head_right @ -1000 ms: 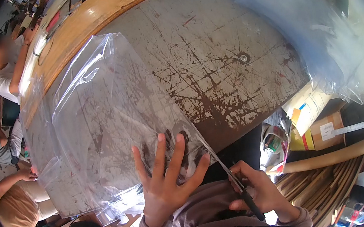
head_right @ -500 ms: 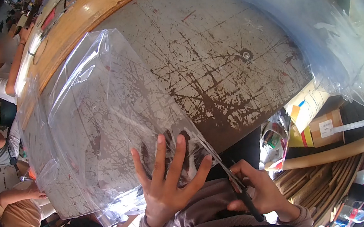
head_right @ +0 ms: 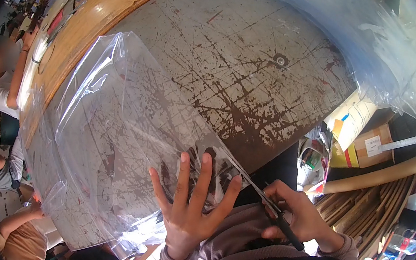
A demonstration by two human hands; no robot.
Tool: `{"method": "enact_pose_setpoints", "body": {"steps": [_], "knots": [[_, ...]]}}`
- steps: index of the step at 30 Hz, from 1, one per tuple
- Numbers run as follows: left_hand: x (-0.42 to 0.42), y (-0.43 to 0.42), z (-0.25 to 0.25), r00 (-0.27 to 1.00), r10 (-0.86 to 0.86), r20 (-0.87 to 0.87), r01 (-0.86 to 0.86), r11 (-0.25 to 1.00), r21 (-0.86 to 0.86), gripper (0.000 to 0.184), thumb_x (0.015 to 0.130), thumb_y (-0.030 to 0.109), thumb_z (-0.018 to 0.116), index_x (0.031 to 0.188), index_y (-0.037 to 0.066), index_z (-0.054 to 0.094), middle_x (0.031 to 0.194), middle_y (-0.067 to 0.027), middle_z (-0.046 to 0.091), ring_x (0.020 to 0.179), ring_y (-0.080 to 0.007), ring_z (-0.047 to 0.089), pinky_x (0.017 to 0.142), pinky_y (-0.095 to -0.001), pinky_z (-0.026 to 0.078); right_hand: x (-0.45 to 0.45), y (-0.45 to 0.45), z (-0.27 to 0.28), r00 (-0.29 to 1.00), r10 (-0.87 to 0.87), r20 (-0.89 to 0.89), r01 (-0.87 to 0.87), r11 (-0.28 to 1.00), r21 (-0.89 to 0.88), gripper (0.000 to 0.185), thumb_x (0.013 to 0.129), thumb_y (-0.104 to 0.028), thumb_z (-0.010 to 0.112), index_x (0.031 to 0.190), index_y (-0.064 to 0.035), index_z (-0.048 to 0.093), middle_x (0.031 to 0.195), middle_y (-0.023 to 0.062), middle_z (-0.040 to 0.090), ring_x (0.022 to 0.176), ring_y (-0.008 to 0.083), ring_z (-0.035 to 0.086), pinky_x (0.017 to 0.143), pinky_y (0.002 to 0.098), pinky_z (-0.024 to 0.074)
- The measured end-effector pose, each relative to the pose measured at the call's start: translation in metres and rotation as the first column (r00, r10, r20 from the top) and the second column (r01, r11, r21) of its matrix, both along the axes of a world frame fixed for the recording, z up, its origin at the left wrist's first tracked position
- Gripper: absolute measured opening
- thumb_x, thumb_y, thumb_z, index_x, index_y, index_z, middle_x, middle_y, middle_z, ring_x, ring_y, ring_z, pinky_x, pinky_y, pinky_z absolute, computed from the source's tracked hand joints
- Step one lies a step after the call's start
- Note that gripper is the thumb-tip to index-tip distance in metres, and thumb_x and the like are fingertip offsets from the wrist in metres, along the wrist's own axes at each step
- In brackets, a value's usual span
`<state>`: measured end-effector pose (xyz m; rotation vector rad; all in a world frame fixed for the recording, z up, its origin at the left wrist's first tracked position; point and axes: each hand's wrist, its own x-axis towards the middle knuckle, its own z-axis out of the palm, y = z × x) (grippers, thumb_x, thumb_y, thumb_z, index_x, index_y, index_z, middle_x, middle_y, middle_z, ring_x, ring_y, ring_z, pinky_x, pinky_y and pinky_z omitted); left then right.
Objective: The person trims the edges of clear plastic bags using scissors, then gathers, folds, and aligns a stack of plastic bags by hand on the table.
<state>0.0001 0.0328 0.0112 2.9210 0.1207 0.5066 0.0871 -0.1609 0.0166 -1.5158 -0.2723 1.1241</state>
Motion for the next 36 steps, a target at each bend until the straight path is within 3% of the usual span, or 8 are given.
{"method": "enact_pose_setpoints", "body": {"steps": [14, 23, 27, 36], "knots": [[-0.0014, 0.001, -0.0022, 1.0, -0.012, -0.007, 0.012, 1.0, 0.024, 0.034, 0.079, 0.039, 0.06, 0.113, 0.04, 0.056, 0.126, -0.0063, 0.054, 0.119, -0.0293, 0.048, 0.1, -0.0679, 0.021, -0.0052, -0.0018, -0.0036, 0.992, -0.062, -0.106, 0.065, 0.997, 0.031, 0.073, 0.057, -0.043, 0.086, 0.102, -0.001, 0.046, 0.082, 0.003, 0.05, 0.069, 0.0092, 0.048, 0.063, 0.0229, 0.0399], [-0.0009, -0.0001, -0.0042, 1.0, 0.004, 0.027, -0.005, 1.0, 0.028, 0.036, 0.077, 0.039, 0.064, 0.111, 0.04, 0.056, 0.123, -0.0053, 0.056, 0.118, -0.0286, 0.05, 0.099, -0.0675, 0.022, -0.0036, -0.0041, 0.0, 0.999, -0.047, -0.014, 0.046, 0.998, -0.035, 0.069, 0.056, -0.04, 0.087, 0.099, -0.0017, 0.049, 0.073, 0.0005, 0.051, 0.066, 0.0073, 0.048, 0.058, 0.0213, 0.0372], [-0.0013, -0.0005, -0.0046, 0.999, 0.015, 0.04, -0.016, 1.0, 0.014, 0.034, 0.076, 0.039, 0.065, 0.11, 0.041, 0.057, 0.124, -0.0049, 0.056, 0.118, -0.0285, 0.05, 0.1, -0.0672, 0.022, -0.0043, -0.0049, 0.0007, 0.998, -0.05, 0.026, 0.051, 0.997, -0.052, 0.068, 0.057, -0.039, 0.086, 0.099, -0.0022, 0.049, 0.073, 0.0005, 0.052, 0.067, 0.0071, 0.048, 0.057, 0.0211, 0.037], [-0.0022, -0.0008, -0.0038, 0.999, 0.017, 0.032, -0.017, 1.0, 0.001, 0.034, 0.075, 0.038, 0.065, 0.108, 0.041, 0.058, 0.123, -0.0042, 0.056, 0.118, -0.0273, 0.05, 0.101, -0.0671, 0.021, -0.0048, -0.0048, -0.0005, 0.992, -0.045, -0.115, 0.049, 0.998, 0.027, 0.067, 0.058, -0.036, 0.086, 0.102, -0.0015, 0.049, 0.078, 0.0024, 0.051, 0.071, 0.0094, 0.05, 0.064, 0.0231, 0.0397]]}}
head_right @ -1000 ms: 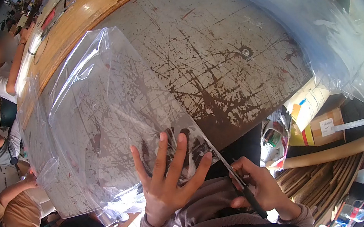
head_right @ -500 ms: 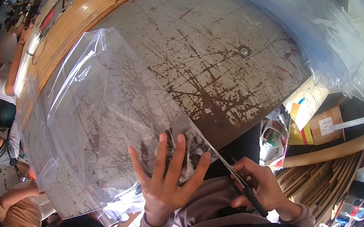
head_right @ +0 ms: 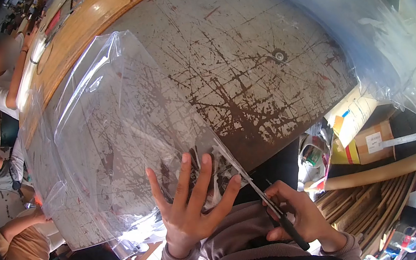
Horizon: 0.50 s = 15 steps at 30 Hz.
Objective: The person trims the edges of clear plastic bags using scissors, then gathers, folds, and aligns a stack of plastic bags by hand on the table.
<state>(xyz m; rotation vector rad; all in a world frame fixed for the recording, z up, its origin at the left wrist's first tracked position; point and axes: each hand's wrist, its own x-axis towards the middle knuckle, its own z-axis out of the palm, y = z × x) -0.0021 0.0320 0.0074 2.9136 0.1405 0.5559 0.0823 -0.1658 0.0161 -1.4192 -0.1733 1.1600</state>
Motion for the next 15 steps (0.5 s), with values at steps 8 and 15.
{"method": "enact_pose_setpoints", "body": {"steps": [8, 15], "knots": [[0.0, -0.0005, 0.0014, 1.0, 0.002, -0.007, -0.002, 1.0, -0.013, 0.032, 0.075, 0.038, 0.064, 0.107, 0.041, 0.058, 0.124, -0.004, 0.056, 0.118, -0.0266, 0.05, 0.101, -0.0668, 0.021, 0.0006, 0.0027, 0.0004, 0.998, 0.02, 0.052, -0.018, 1.0, -0.023, 0.069, 0.059, -0.039, 0.085, 0.103, -0.0001, 0.05, 0.079, 0.0027, 0.05, 0.072, 0.0101, 0.049, 0.067, 0.0239, 0.0407], [0.0004, -0.0007, 0.0013, 1.0, 0.002, 0.002, -0.002, 1.0, -0.022, 0.032, 0.076, 0.039, 0.064, 0.107, 0.041, 0.058, 0.122, -0.004, 0.057, 0.118, -0.0267, 0.051, 0.101, -0.0666, 0.021, 0.0016, 0.0021, -0.0004, 0.998, 0.045, 0.047, -0.043, 0.999, -0.027, 0.067, 0.059, -0.04, 0.084, 0.101, 0.0001, 0.051, 0.078, 0.0028, 0.049, 0.071, 0.0103, 0.049, 0.066, 0.0241, 0.0404]]}}
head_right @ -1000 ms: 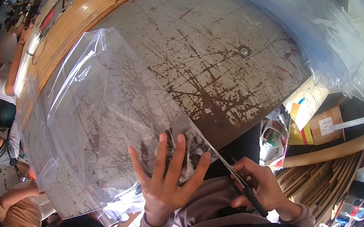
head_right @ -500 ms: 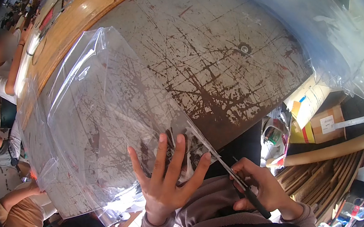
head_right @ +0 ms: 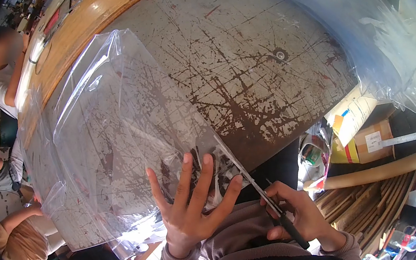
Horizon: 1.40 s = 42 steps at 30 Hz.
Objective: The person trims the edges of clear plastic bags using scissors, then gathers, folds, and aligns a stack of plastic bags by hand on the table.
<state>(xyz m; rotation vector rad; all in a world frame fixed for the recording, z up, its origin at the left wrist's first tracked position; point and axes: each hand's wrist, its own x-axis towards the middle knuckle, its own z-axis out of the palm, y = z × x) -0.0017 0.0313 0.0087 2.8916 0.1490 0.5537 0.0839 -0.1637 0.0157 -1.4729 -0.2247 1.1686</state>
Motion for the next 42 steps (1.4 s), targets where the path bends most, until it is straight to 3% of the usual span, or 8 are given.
{"method": "enact_pose_setpoints", "body": {"steps": [21, 33, 42], "knots": [[-0.0002, 0.0, 0.0, 1.0, -0.004, 0.0, 0.004, 1.0, 0.008, 0.033, 0.075, 0.041, 0.063, 0.107, 0.042, 0.058, 0.122, -0.0042, 0.057, 0.118, -0.0265, 0.05, 0.101, -0.0664, 0.021, 0.0011, 0.0023, 0.0042, 0.999, 0.027, 0.03, -0.027, 1.0, -0.009, 0.064, 0.061, -0.037, 0.084, 0.101, -0.0001, 0.049, 0.08, 0.0033, 0.049, 0.072, 0.011, 0.049, 0.066, 0.0245, 0.0422], [-0.0007, 0.0007, -0.0009, 1.0, -0.01, -0.001, 0.01, 1.0, 0.018, 0.032, 0.076, 0.039, 0.062, 0.108, 0.041, 0.058, 0.123, -0.0036, 0.057, 0.118, -0.0257, 0.05, 0.101, -0.0664, 0.022, -0.0025, 0.0021, 0.001, 1.0, -0.007, 0.012, 0.007, 1.0, -0.002, 0.07, 0.059, -0.044, 0.084, 0.1, -0.0001, 0.048, 0.081, 0.0035, 0.049, 0.072, 0.0104, 0.049, 0.066, 0.0242, 0.0413], [-0.0001, 0.0007, -0.0017, 1.0, -0.011, 0.004, 0.011, 0.999, 0.036, 0.033, 0.077, 0.04, 0.062, 0.109, 0.041, 0.057, 0.122, -0.0034, 0.057, 0.118, -0.0251, 0.051, 0.101, -0.067, 0.022, -0.0037, -0.0016, -0.0021, 0.999, -0.01, 0.041, 0.011, 1.0, -0.021, 0.065, 0.058, -0.043, 0.085, 0.098, -0.0031, 0.051, 0.074, 0.0013, 0.051, 0.064, 0.0085, 0.049, 0.059, 0.0232, 0.0382]]}}
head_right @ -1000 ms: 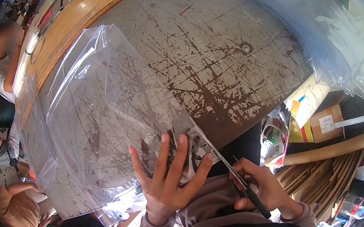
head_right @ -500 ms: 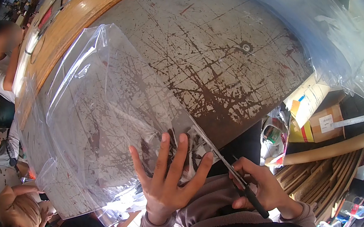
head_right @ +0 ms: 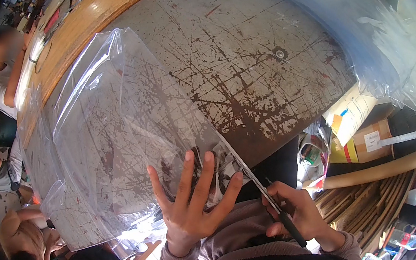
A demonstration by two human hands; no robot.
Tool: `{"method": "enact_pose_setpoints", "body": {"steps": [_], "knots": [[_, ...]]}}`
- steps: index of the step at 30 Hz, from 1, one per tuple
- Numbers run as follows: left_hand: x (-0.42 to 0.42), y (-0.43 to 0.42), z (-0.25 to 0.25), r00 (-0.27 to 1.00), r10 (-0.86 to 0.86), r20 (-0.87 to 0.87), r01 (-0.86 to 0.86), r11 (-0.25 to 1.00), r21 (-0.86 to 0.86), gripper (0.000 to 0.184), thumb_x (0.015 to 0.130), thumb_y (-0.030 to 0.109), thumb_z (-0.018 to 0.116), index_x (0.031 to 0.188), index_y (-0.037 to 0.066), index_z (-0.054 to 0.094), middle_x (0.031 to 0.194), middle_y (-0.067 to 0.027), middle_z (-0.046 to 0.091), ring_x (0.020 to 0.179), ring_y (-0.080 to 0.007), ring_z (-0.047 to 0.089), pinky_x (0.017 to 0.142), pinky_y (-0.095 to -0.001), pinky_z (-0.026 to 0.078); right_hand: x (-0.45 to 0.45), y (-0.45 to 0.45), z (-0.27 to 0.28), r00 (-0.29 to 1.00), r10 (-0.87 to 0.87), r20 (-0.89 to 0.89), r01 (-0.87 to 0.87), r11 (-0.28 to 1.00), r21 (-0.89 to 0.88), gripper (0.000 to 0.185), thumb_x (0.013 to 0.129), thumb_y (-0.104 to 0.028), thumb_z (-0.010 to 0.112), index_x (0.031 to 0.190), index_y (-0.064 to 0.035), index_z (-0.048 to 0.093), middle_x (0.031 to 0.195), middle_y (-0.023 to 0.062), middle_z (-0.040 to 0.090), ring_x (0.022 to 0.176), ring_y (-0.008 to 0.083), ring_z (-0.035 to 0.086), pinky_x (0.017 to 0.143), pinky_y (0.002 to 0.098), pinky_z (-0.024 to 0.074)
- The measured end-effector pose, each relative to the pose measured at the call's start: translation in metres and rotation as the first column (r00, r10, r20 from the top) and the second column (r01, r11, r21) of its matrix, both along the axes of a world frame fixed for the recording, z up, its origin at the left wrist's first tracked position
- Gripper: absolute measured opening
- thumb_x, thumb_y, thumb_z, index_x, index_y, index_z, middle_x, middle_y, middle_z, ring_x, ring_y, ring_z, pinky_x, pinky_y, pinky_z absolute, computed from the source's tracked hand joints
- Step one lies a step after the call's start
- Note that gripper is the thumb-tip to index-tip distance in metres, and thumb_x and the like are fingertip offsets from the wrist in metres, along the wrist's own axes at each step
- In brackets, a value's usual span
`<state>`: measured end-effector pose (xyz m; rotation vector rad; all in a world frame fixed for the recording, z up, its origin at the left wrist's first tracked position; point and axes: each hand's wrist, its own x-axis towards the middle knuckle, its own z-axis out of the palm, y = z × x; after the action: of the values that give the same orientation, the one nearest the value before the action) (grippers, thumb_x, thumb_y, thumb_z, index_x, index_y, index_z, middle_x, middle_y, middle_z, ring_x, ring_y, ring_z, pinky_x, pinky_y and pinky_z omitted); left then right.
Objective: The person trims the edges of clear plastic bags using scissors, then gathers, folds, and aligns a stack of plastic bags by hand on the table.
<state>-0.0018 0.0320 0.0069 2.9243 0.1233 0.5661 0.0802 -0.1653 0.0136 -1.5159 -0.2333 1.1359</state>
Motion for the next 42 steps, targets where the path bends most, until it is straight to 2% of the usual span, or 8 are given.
{"method": "enact_pose_setpoints", "body": {"steps": [9, 12, 20, 29, 38, 42], "knots": [[0.0, -0.002, 0.002, 1.0, -0.012, -0.001, 0.012, 1.0, -0.009, 0.031, 0.077, 0.039, 0.061, 0.108, 0.041, 0.057, 0.12, -0.0036, 0.058, 0.114, -0.0235, 0.053, 0.1, -0.0679, 0.021, -0.001, 0.004, 0.0, 0.999, -0.05, -0.013, 0.05, 0.999, 0.013, 0.065, 0.058, -0.041, 0.085, 0.098, -0.0022, 0.052, 0.07, 0.0002, 0.051, 0.063, 0.0083, 0.049, 0.06, 0.0224, 0.0375], [-0.001, -0.001, 0.003, 1.0, -0.017, 0.0, 0.017, 1.0, -0.01, 0.031, 0.077, 0.039, 0.061, 0.108, 0.041, 0.058, 0.119, -0.0038, 0.059, 0.112, -0.0227, 0.055, 0.1, -0.0683, 0.02, -0.001, 0.008, -0.001, 0.997, -0.059, -0.043, 0.062, 0.996, 0.07, 0.066, 0.058, -0.042, 0.085, 0.098, -0.0016, 0.052, 0.07, -0.0003, 0.051, 0.063, 0.0085, 0.048, 0.06, 0.0227, 0.0374], [0.0, -0.002, 0.0, 1.0, -0.002, 0.013, 0.002, 1.0, -0.024, 0.03, 0.078, 0.04, 0.061, 0.108, 0.04, 0.057, 0.118, -0.004, 0.06, 0.113, -0.023, 0.054, 0.1, -0.0681, 0.02, -0.001, 0.001, -0.003, 1.0, 0.0, 0.025, 0.002, 0.998, -0.058, 0.068, 0.055, -0.046, 0.085, 0.097, -0.0031, 0.053, 0.069, -0.0008, 0.051, 0.062, 0.0057, 0.047, 0.055, 0.0196, 0.0366], [-0.004, -0.005, 0.003, 0.999, -0.037, -0.004, 0.037, 0.998, -0.057, 0.03, 0.079, 0.041, 0.06, 0.109, 0.04, 0.057, 0.116, -0.0034, 0.061, 0.112, -0.0222, 0.055, 0.101, -0.0679, 0.018, 0.001, 0.012, 0.005, 0.995, -0.094, 0.037, 0.094, 0.996, 0.014, 0.063, 0.056, -0.041, 0.086, 0.095, -0.0024, 0.055, 0.067, -0.0004, 0.052, 0.062, 0.0061, 0.048, 0.056, 0.0211, 0.0369], [-0.003, -0.005, 0.002, 1.0, -0.031, 0.001, 0.031, 0.998, -0.059, 0.03, 0.079, 0.042, 0.059, 0.108, 0.04, 0.057, 0.116, -0.0032, 0.06, 0.111, -0.0217, 0.056, 0.102, -0.068, 0.017, 0.0, 0.004, 0.008, 0.996, -0.014, 0.083, 0.023, 0.994, -0.106, 0.062, 0.055, -0.042, 0.086, 0.094, -0.003, 0.056, 0.066, -0.002, 0.052, 0.059, 0.0044, 0.046, 0.052, 0.0191, 0.0337], [-0.004, -0.005, 0.003, 0.999, -0.036, -0.01, 0.036, 0.998, -0.046, 0.031, 0.079, 0.042, 0.058, 0.109, 0.04, 0.057, 0.116, -0.0041, 0.061, 0.111, -0.0223, 0.056, 0.101, -0.0686, 0.017, 0.0, 0.006, 0.006, 0.997, -0.019, 0.073, 0.024, 0.998, -0.065, 0.064, 0.056, -0.043, 0.086, 0.095, -0.0026, 0.055, 0.066, -0.0018, 0.052, 0.06, 0.0046, 0.046, 0.054, 0.0193, 0.0347]]}}
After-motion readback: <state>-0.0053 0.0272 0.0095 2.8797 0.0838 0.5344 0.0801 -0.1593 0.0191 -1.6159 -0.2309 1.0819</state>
